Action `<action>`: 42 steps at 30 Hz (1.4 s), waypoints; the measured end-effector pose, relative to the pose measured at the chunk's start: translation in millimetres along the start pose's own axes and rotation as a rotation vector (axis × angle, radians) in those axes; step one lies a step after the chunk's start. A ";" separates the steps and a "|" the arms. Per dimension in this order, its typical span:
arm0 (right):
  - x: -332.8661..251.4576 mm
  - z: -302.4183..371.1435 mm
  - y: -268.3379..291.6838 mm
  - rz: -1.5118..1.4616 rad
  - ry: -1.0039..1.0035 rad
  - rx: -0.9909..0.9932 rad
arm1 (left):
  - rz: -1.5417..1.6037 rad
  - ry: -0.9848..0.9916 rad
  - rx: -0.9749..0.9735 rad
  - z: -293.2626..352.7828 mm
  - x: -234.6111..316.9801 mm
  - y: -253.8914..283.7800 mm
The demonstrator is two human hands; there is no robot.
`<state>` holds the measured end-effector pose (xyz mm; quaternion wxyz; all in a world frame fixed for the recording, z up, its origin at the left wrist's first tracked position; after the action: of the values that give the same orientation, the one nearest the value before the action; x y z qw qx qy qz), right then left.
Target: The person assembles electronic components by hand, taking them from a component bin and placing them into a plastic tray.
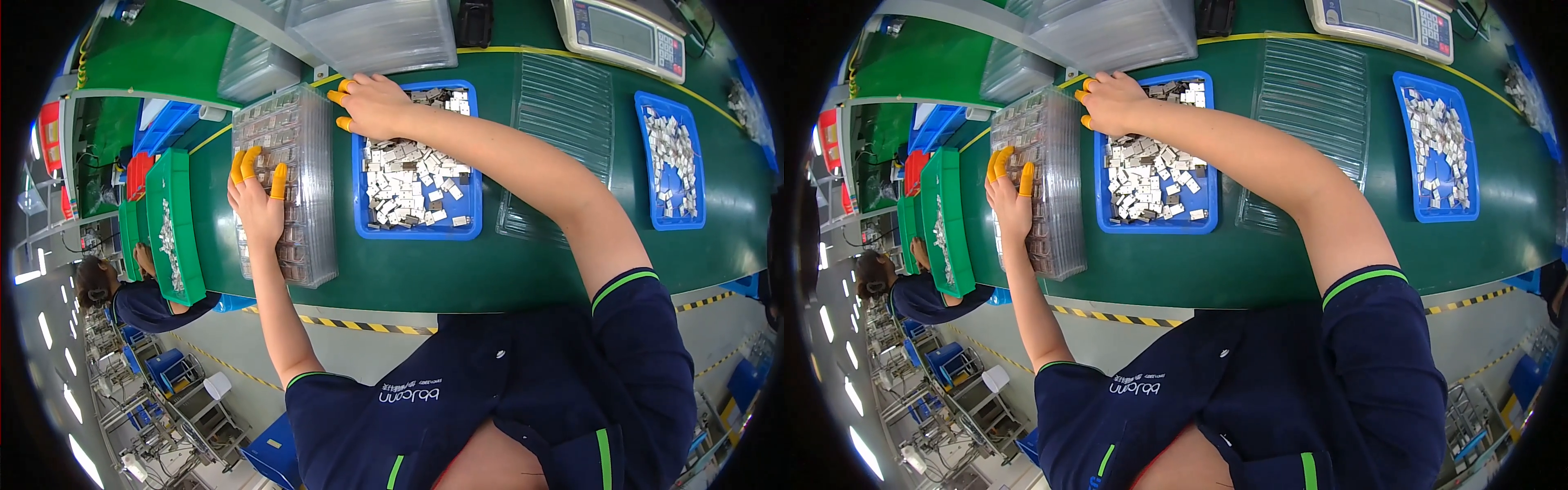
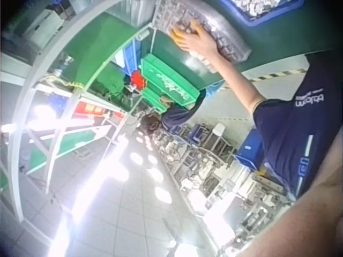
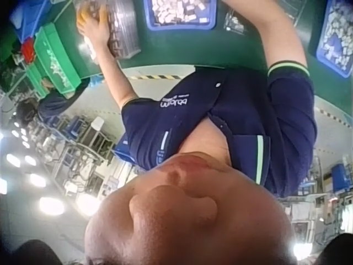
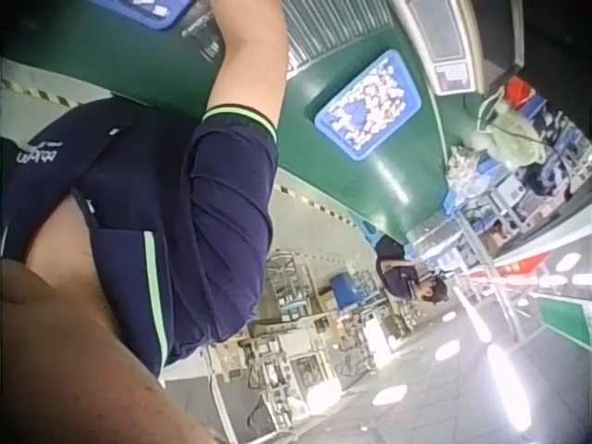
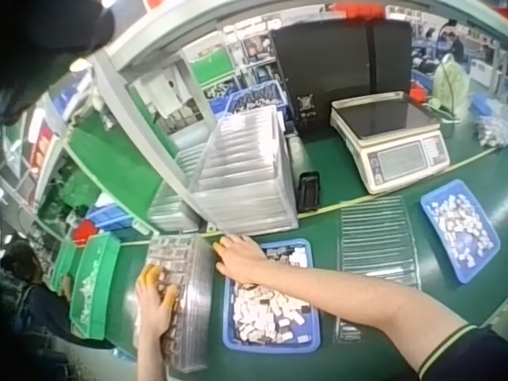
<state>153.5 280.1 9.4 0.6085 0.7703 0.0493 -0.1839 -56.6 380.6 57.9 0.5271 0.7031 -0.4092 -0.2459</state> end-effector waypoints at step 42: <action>-40.4 207.2 248.8 -0.627 0.116 0.466 | -0.368 -0.095 0.090 3.2 21.4 22.0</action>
<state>144.3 24.8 212.3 0.3280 0.8444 0.2737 -0.3233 -54.4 358.6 79.4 0.4214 0.7765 -0.3087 -0.3523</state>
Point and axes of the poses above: each hand's wrist, its own z-axis away from the middle knuckle, its own y-axis out of the back of the hand, x = y × z, the point moved 3 cm from there along -z, towards the middle knuckle, and after that the axes turned 1 degree about z, right-handed, at the moved point
